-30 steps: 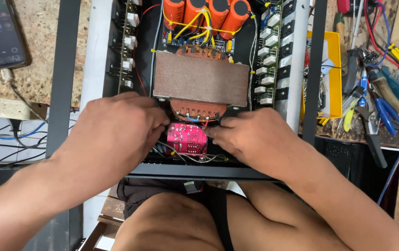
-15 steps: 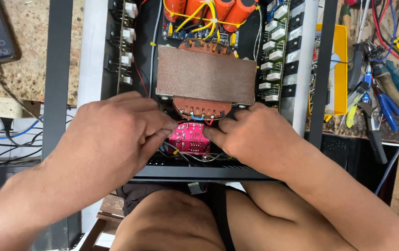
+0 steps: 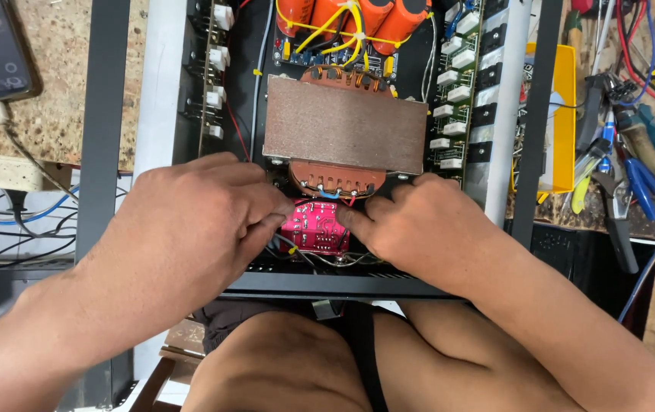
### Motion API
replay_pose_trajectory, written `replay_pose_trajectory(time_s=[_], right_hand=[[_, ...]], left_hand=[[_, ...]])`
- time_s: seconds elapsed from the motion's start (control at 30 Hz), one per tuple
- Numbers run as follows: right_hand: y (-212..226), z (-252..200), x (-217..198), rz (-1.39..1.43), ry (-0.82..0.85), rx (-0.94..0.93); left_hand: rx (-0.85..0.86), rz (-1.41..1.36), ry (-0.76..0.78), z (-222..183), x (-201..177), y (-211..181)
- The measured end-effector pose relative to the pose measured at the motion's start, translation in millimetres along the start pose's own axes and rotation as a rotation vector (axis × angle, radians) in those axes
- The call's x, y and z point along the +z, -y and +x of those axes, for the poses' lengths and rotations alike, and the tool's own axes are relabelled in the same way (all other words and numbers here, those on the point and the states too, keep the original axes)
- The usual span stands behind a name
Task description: Soldering wires to a transformer and circuit board inside an audio amplifier chassis, including trimming wires with pliers.
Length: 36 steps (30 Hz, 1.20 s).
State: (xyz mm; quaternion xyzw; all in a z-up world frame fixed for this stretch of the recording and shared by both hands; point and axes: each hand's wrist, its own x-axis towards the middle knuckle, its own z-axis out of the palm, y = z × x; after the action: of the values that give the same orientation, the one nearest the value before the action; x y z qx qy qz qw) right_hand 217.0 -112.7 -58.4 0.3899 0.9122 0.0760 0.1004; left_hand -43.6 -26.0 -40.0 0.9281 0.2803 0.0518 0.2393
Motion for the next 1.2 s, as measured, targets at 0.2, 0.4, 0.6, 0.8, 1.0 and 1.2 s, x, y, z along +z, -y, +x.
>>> replay_pose_trajectory(time_s=[0.2, 0.4, 0.6, 0.8, 1.0, 1.2], right_hand=[[-2.5, -1.4, 9.5, 0.038, -0.009, 0.001], [-11.6, -19.0, 18.9, 0.197, -0.071, -0.005], [-9.7, -21.0, 19.9, 0.105, -0.017, 0.005], [-7.2, -17.2, 22.6, 0.058, 0.087, 0.047], [-6.8, -16.2, 23.1, 0.035, 0.102, 0.043], [-7.4, -11.8, 14.4, 0.112, 0.112, 0.061]], left_hand=[[-0.004, 0.098, 0.045, 2.3, -0.2, -2.4], [-0.111, 0.127, 0.078, 4.9, 1.3, -4.9], [-0.081, 0.141, 0.045, 6.0, 6.5, -2.2], [-0.118, 0.129, 0.117, 8.6, 0.8, -4.7], [0.128, 0.139, 0.059, 10.4, -5.1, 0.2], [0.447, 0.408, 0.114, 15.6, -17.0, -2.0]])
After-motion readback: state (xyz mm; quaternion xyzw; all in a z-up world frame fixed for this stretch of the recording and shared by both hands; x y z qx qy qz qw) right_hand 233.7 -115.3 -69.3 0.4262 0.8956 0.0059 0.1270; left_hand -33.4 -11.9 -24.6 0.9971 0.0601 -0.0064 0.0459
